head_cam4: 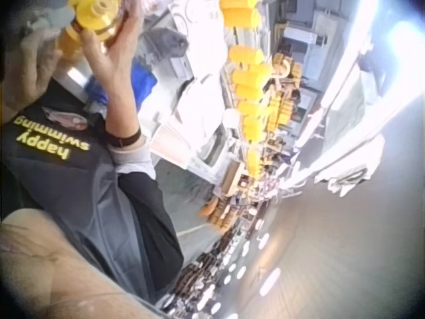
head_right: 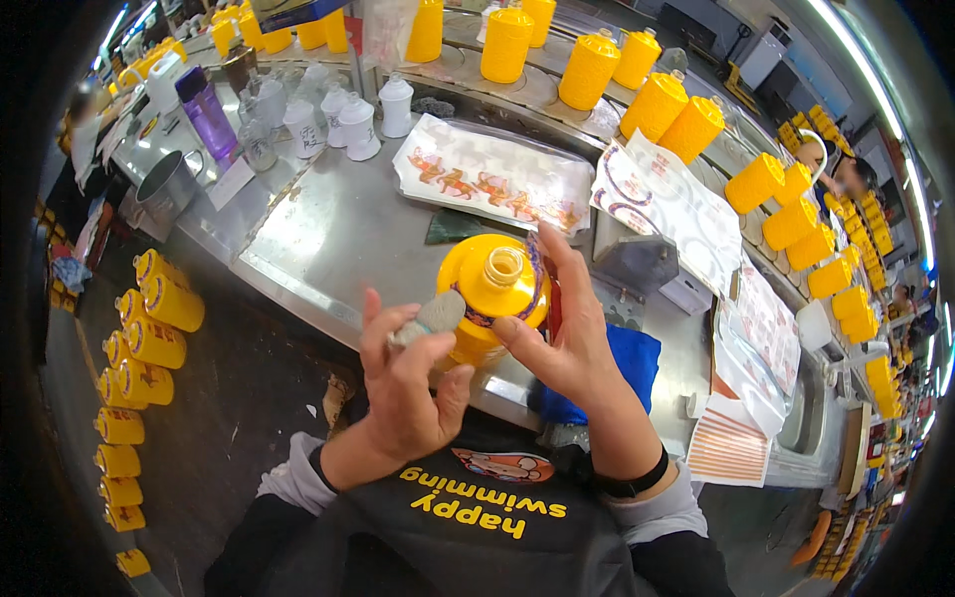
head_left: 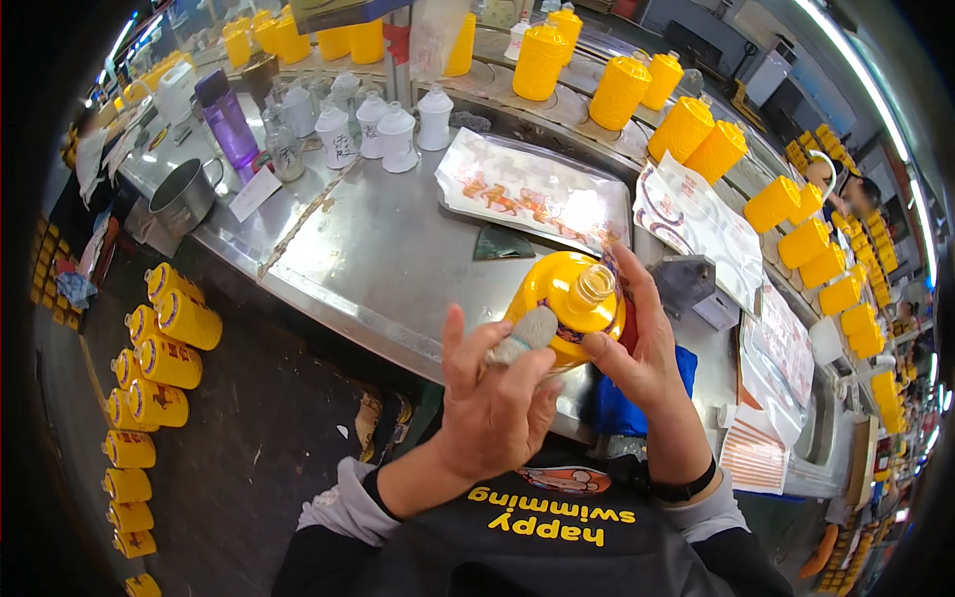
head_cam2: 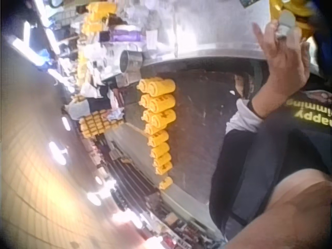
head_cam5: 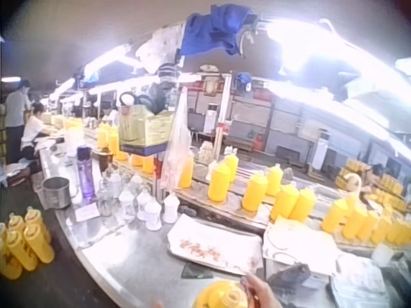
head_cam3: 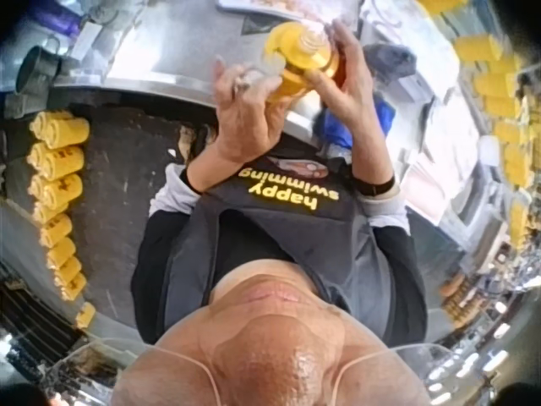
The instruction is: The worker applies decorative and instructional labels to yellow textured bottles at a factory workstation.
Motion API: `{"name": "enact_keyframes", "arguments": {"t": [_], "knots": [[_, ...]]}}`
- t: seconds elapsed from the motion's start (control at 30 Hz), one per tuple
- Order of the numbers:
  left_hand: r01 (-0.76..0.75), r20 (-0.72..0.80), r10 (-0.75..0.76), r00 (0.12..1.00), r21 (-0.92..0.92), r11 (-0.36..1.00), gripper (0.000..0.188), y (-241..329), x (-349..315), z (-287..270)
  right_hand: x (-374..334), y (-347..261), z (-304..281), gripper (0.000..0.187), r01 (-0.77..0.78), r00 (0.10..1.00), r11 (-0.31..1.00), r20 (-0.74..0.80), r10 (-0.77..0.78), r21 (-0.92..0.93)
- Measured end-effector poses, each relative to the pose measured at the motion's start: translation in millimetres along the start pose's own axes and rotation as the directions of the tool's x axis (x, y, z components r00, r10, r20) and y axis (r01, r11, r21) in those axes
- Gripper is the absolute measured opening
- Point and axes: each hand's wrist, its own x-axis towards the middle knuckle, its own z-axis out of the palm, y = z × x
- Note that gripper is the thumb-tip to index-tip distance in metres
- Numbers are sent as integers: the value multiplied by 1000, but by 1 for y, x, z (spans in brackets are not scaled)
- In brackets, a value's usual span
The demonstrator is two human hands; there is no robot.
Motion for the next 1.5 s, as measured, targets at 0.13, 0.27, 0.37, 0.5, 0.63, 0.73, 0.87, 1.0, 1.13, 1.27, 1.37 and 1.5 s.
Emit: {"name": "enact_keyframes", "arguments": {"t": [0.13, 0.27, 0.37, 0.5, 0.63, 0.73, 0.87, 1.0, 1.13, 1.27, 1.37, 1.5], "knots": [[80, -33, -88, 996, -200, 977, 33, 2, -4, 11, -1, 11, 5, 85, 34, 998, 999, -60, -34, -2], [160, 1, -175, 985, -414, 896, 36, -24, -9, 16, -4, 7, 5, 87, 8, 993, 984, -117, -29, -176], [183, -15, -221, 975, -508, 842, 37, -18, -1, 19, -3, 9, -3, 89, 36, 994, 975, -95, -58, -218], [103, 59, -95, 994, -151, 983, 41, 1, -5, 17, 1, 9, -18, 86, 20, 1000, 996, -14, -21, -86], [277, 67, -272, 960, -357, 892, 41, -19, -13, 24, 3, 11, -16, 83, -10, 1000, 1000, 3, 10, 13], [258, 40, -339, 940, -733, 629, 33, -27, 4, 26, 2, 6, -17, 80, 9, 1000, 992, -16, -11, -122], [259, -7, -370, 929, -701, 665, 32, -21, -2, 34, 6, -2, -12, 77, 6, 1000, 962, -26, -13, -272], [172, -30, -189, 982, -291, 941, 34, -14, -1, 24, 6, -1, -10, 78, 25, 999, 983, -25, -30, -181], [112, 13, -111, 994, -197, 974, 39, 6, -5, 26, 5, 1, -7, 82, -19, 998, 997, -61, 14, -77], [176, 35, -177, 984, -414, 893, 34, -19, -13, 26, -4, 2, -5, 84, 22, 993, 975, -108, -47, -219], [253, 31, -307, 951, -648, 718, 28, -23, -9, 31, -12, -4, -12, 85, -18, 994, 954, -107, -14, -299], [246, -49, -391, 919, -704, 666, 28, -13, 0, 39, -6, -16, -12, 87, -23, 996, 936, -93, -10, -352]]}}
